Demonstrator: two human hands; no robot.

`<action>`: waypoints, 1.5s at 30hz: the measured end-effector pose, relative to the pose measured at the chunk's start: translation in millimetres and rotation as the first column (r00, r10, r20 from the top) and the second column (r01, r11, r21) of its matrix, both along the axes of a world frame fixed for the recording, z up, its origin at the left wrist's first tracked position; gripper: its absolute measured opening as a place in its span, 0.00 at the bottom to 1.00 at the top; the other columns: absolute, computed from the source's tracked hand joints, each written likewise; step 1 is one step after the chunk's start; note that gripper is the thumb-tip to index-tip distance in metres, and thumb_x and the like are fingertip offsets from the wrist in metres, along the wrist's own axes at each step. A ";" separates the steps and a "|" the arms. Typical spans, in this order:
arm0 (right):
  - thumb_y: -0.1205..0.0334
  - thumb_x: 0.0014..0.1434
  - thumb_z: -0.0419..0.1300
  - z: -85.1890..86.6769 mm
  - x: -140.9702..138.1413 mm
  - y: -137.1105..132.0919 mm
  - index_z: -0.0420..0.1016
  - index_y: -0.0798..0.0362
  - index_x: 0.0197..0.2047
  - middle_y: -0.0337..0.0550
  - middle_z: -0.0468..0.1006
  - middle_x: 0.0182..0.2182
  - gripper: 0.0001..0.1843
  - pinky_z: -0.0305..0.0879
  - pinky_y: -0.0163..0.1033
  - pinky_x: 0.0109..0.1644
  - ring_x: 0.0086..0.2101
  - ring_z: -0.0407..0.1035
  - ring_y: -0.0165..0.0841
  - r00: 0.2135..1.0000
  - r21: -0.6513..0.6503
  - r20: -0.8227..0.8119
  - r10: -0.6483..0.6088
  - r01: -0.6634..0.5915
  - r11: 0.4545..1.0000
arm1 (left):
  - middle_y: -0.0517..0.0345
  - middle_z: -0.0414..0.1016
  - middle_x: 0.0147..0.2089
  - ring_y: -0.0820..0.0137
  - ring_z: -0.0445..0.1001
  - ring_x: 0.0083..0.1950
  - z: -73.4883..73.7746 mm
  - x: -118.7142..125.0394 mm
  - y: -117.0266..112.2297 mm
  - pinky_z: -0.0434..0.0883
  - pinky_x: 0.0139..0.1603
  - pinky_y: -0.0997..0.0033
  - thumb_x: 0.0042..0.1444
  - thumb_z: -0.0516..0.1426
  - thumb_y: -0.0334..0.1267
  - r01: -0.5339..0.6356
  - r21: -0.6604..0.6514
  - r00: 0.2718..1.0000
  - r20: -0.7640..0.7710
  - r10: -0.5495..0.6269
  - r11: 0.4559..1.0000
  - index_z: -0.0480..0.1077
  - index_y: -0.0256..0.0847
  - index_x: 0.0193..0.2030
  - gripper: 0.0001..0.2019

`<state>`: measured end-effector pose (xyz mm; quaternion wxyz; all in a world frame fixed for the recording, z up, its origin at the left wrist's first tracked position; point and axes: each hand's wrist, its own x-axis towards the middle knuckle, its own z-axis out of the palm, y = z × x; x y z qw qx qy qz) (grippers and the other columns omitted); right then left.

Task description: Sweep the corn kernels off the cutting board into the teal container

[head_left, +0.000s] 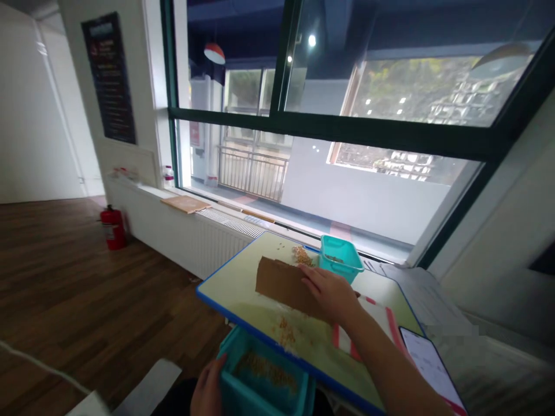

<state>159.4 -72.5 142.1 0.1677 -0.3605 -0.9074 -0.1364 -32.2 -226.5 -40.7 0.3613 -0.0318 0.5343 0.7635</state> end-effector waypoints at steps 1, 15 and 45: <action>0.61 0.67 0.45 2.1 0.1 -2.0 0.67 0.49 0.62 0.47 0.78 0.50 0.22 0.69 0.39 0.48 0.47 0.73 0.35 1.000 -0.015 0.008 0.007 -0.006 1.000 | 0.54 0.75 0.30 0.51 0.77 0.38 -1.5 3.6 2.4 0.74 0.36 0.54 0.39 0.66 0.37 0.017 -0.005 1.000 0.019 -0.017 1.000 0.73 0.43 0.30 0.09; 0.53 0.62 0.53 6.0 49.8 -6.6 0.75 0.47 0.50 0.45 0.80 0.45 0.17 0.68 0.43 0.40 0.39 0.75 0.40 0.972 -0.067 0.063 -0.226 0.230 0.971 | 0.58 0.73 0.27 0.66 0.72 0.28 -5.1 6.5 6.3 0.69 0.30 0.68 0.43 0.66 0.38 0.005 -0.022 0.990 0.140 -0.002 1.000 0.72 0.38 0.32 0.10; 0.49 0.57 0.60 -50.7 71.0 -0.7 0.80 0.52 0.30 0.42 0.79 0.25 0.15 0.66 0.35 0.29 0.26 0.71 0.33 0.857 -0.442 -0.497 0.134 -0.383 0.811 | 0.62 0.68 0.23 0.70 0.70 0.25 26.4 40.6 0.8 0.68 0.28 0.70 0.39 0.66 0.37 -0.099 0.014 0.989 0.110 0.097 0.995 0.68 0.39 0.29 0.12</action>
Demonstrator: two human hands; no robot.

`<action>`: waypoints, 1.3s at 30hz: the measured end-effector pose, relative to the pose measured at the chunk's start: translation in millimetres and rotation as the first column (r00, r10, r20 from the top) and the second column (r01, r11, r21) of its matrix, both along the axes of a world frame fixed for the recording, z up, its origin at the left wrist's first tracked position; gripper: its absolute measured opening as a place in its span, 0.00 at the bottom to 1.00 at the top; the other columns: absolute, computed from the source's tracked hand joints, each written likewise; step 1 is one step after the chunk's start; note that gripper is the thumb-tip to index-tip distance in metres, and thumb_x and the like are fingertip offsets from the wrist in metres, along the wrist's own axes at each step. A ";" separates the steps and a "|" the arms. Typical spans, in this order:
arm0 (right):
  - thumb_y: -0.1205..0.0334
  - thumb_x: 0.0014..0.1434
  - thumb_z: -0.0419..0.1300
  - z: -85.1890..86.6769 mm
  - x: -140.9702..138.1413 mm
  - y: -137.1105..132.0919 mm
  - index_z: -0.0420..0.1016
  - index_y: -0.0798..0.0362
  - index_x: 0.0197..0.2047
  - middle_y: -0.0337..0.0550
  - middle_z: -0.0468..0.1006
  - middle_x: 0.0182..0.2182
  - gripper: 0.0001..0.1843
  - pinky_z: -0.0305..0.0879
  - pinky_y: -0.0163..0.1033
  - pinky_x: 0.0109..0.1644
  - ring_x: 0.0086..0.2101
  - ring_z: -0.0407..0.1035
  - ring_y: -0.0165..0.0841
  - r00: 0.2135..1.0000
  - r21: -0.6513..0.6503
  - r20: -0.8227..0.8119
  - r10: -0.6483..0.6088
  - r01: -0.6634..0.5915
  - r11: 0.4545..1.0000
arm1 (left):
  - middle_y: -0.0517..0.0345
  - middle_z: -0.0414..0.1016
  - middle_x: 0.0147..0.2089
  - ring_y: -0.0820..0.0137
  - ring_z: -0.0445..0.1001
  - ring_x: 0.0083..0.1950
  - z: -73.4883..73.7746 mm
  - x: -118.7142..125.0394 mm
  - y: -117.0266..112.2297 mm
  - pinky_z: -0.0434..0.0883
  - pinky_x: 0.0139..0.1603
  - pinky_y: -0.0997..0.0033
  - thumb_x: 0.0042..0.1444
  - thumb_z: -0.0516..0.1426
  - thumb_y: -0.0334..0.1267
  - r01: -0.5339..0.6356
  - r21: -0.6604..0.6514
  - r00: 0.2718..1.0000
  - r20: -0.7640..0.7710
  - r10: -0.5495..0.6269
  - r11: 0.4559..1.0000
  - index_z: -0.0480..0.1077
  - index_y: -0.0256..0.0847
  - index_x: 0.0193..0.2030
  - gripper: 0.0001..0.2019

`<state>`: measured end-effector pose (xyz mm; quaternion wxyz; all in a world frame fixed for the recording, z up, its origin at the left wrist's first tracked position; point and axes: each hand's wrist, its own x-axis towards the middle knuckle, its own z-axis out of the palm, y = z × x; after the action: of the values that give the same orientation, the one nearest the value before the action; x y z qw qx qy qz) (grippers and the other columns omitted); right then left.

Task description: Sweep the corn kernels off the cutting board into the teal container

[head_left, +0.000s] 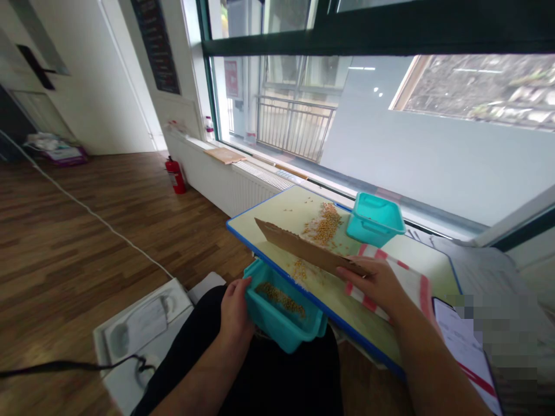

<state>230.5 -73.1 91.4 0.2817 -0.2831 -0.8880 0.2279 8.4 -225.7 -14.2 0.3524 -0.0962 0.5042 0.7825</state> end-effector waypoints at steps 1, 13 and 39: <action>0.49 0.57 0.60 0.3 0.1 -0.4 0.79 0.52 0.29 0.41 0.79 0.24 0.16 0.65 0.34 0.28 0.25 0.71 0.32 1.000 0.001 0.003 0.002 -0.002 1.000 | 0.63 0.68 0.23 0.70 0.70 0.25 0.5 -0.5 0.5 0.68 0.28 0.71 0.39 0.66 0.36 -0.003 0.003 1.000 0.009 0.003 1.000 0.68 0.39 0.29 0.12; 0.51 0.56 0.59 4.6 2.0 -13.5 0.75 0.55 0.23 0.37 0.71 0.17 0.18 0.55 0.32 0.22 0.19 0.63 0.26 0.993 0.025 0.083 -0.083 0.081 0.996 | 0.61 0.70 0.26 0.71 0.70 0.27 -4.5 9.4 2.6 0.68 0.28 0.71 0.43 0.65 0.37 0.032 -0.045 0.999 0.015 -0.031 0.998 0.69 0.38 0.32 0.11; 0.51 0.54 0.58 9.7 -2.7 -31.9 0.75 0.53 0.23 0.40 0.76 0.18 0.16 0.60 0.34 0.21 0.19 0.69 0.32 0.990 -0.039 0.046 -0.134 0.135 0.990 | 0.62 0.69 0.26 0.72 0.69 0.27 -3.1 14.4 5.1 0.66 0.29 0.72 0.42 0.64 0.40 -0.011 -0.039 1.000 -0.025 0.010 0.999 0.67 0.38 0.32 0.13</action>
<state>227.8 -105.0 101.1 0.2709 -0.3532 -0.8678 0.2209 22.8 -220.6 -17.4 0.3402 -0.0960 0.5233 0.7753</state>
